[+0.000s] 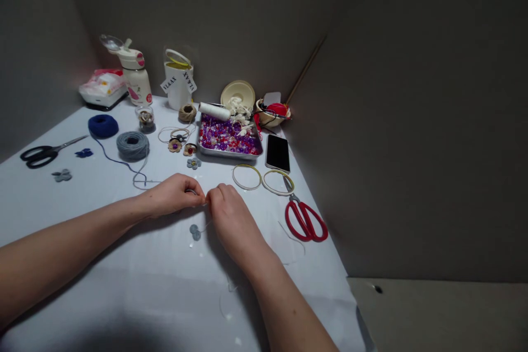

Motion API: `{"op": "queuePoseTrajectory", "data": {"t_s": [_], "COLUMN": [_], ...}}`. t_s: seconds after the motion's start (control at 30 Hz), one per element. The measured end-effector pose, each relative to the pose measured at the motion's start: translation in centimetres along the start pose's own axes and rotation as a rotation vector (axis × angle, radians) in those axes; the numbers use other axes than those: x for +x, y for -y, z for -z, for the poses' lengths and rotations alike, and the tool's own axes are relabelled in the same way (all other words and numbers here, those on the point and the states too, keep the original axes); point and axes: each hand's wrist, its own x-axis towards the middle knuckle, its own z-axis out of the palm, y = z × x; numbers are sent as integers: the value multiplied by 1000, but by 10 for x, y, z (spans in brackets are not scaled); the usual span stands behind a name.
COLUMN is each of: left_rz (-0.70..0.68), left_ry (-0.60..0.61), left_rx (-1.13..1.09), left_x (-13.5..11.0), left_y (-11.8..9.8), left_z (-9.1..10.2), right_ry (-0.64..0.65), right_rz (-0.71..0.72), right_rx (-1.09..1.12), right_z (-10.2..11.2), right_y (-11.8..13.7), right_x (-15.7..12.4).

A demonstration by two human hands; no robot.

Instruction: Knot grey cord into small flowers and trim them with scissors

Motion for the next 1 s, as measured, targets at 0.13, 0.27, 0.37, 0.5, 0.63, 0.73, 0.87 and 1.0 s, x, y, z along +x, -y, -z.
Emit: {"op": "queuePoseTrajectory", "data": {"t_s": [0.13,0.27,0.37,0.5,0.63,0.73,0.87,1.0], "left_rz": [-49,14,66,84,62,39,4,-35], "left_ry": [-32,-52,-104,-145,-171,-205,-248,-263], "left_rx": [-43,-218,-363,-490,-524,-507,-424,-378], "left_x": [-1,-1,-2,-3,-3,-3,-4,-4], "left_y": [2,2,-1,-6,-5,-5,-5,-3], "left_z": [-3,-7,-8,-9,-11,-14,-16,-17], "right_ry": [-55,-156,-262,-302,-285,-319,-344,-346], "right_rz": [-66,-161,-298,-436,-464,-474,-487,-492], "right_rx": [156,371,566,768,832,836,852,855], "right_z": [0,1,-1,-5,-8,-9,-9,-10], "right_y": [-4,-5,-6,-6,-1,2,4,4], "right_x": [1,4,6,7,7,8,8,8]}}
